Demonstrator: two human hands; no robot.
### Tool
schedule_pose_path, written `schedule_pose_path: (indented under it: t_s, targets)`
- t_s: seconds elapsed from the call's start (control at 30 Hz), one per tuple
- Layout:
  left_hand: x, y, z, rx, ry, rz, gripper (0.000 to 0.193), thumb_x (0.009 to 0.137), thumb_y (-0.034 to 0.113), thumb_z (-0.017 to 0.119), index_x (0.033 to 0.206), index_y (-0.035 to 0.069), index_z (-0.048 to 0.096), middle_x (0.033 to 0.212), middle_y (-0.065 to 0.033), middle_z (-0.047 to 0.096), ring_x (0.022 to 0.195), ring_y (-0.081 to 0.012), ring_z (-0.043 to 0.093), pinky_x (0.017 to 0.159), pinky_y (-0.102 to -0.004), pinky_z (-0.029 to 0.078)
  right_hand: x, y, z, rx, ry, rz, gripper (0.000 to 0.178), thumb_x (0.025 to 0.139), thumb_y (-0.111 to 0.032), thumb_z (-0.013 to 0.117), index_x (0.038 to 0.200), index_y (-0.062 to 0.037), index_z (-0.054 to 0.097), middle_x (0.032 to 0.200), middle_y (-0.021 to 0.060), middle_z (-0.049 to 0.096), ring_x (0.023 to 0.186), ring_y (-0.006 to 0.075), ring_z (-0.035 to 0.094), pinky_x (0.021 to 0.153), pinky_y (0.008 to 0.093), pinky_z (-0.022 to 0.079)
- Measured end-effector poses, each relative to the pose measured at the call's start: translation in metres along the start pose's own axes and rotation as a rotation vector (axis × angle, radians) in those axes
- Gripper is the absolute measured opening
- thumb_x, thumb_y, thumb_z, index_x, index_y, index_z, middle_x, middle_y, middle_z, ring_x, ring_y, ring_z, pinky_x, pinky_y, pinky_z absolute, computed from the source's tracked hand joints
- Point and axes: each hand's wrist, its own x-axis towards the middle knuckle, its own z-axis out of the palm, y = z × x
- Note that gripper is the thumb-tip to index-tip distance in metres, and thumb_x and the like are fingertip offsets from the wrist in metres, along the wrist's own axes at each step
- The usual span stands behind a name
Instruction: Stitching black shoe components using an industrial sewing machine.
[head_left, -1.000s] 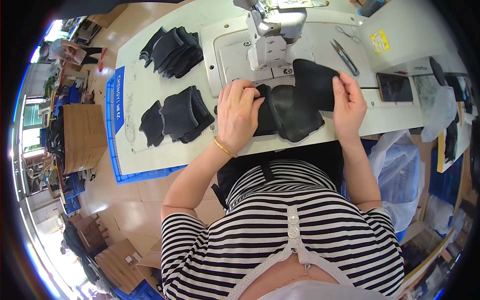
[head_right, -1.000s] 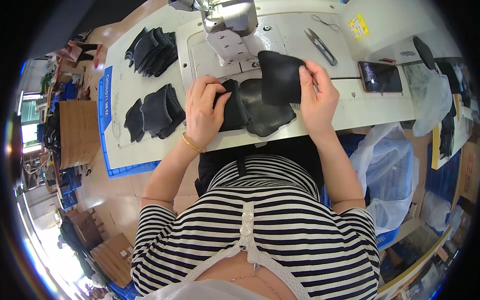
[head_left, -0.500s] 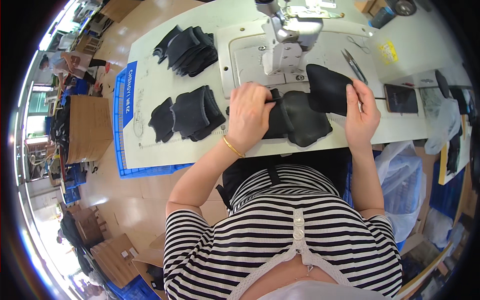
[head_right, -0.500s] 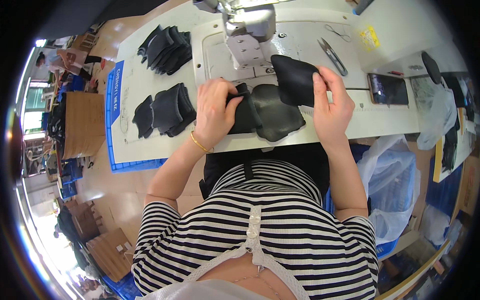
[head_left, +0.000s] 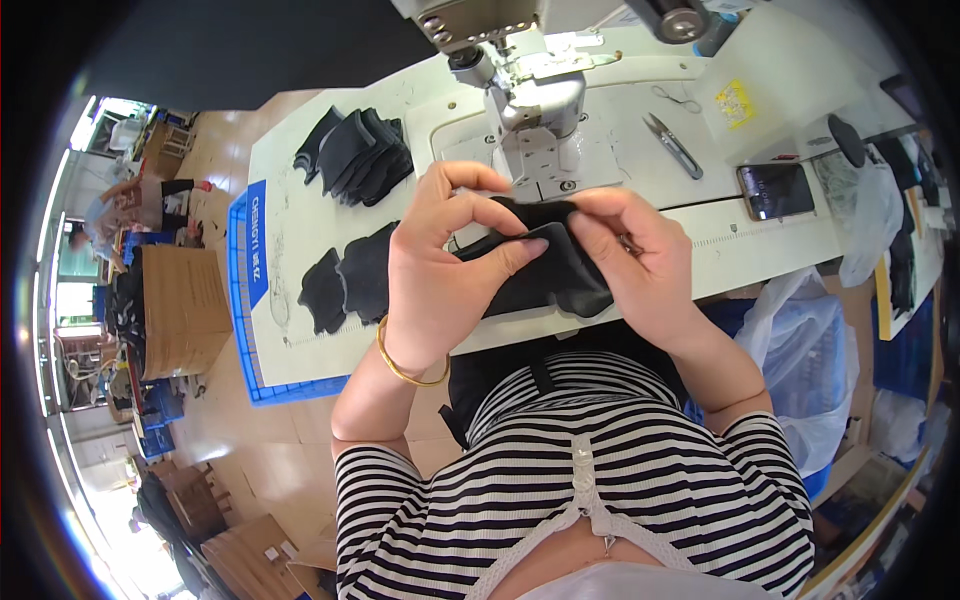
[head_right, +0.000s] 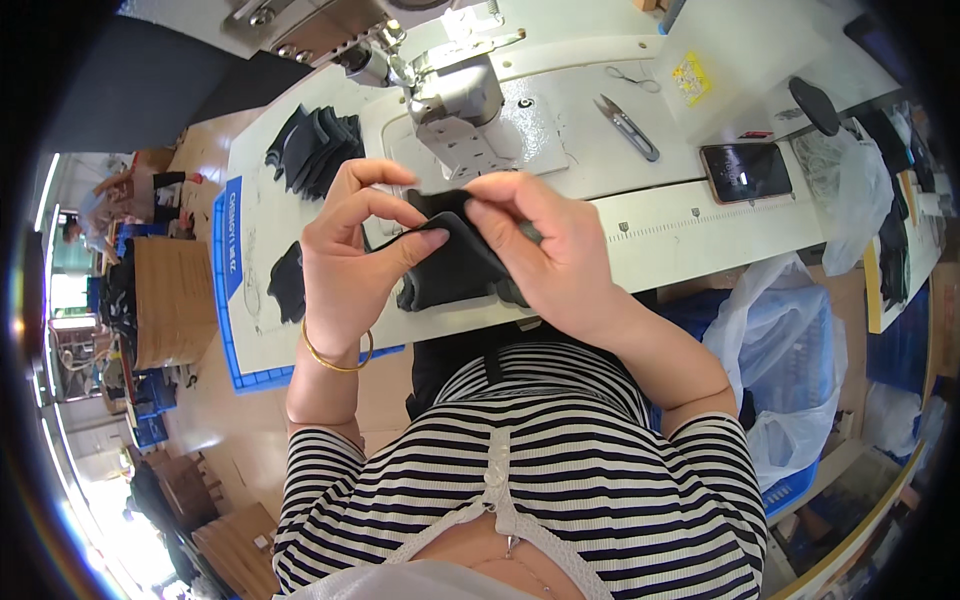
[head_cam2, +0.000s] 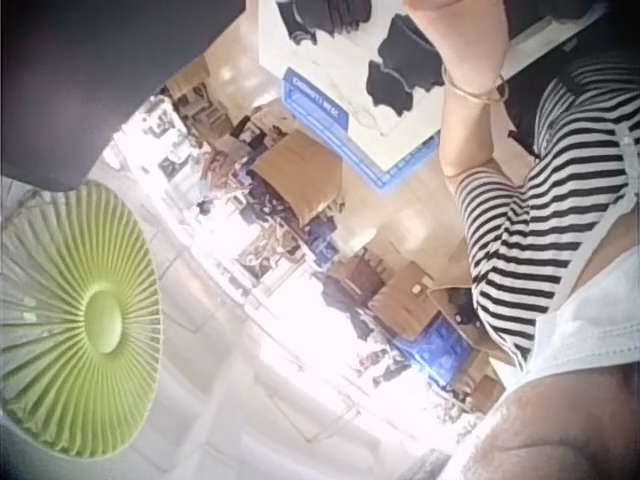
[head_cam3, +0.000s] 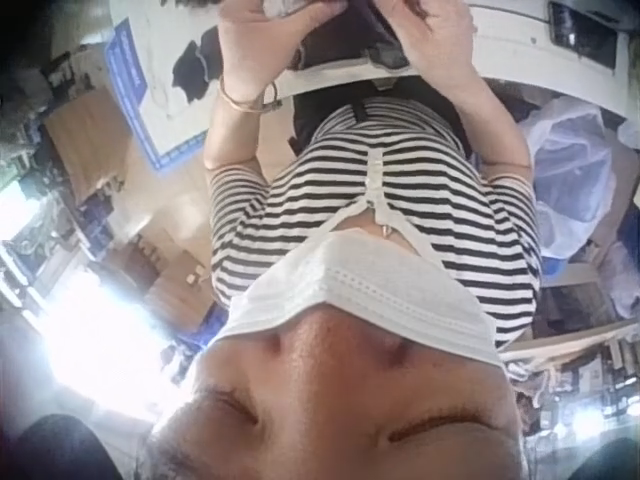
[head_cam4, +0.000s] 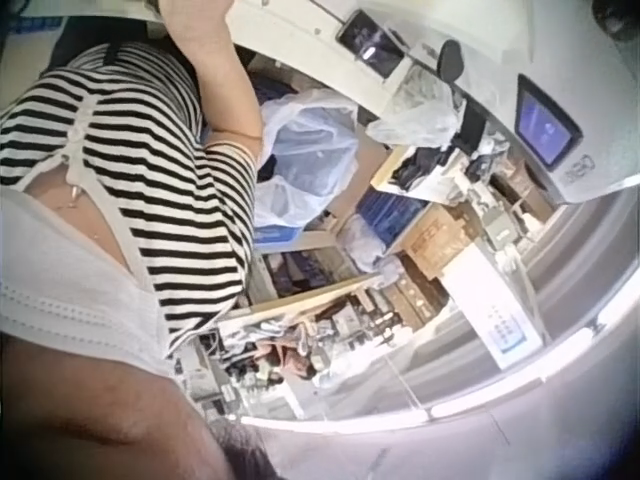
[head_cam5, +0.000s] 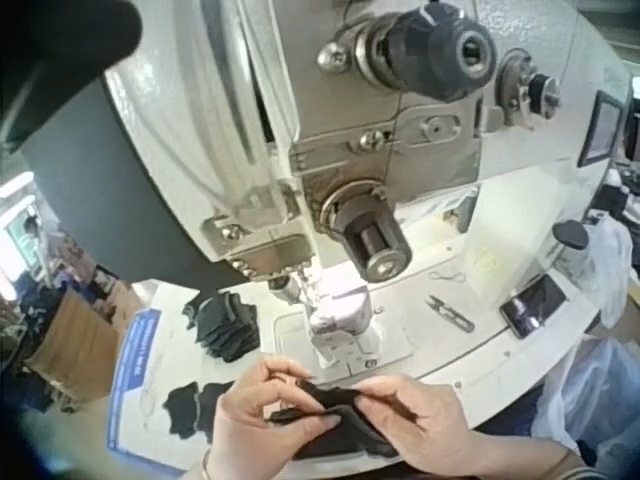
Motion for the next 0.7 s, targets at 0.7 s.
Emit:
schedule_pose_path:
  t_s: [0.7]
  targets:
    - [0.004,-0.002,0.009,-0.361,-0.034,-0.347,0.014,0.078,-0.001,0.078,0.089,0.0,0.07,0.087,-0.0018,0.067,0.079,-0.007,0.06,0.073,-0.0206,0.048,-0.002,0.002,0.005,-0.099,0.021,-0.073,0.015,0.093,-0.006,0.064,0.105,0.0022,0.064,0.085,0.0112,0.07,0.073,0.0129,0.067,0.067,0.0255,0.053]
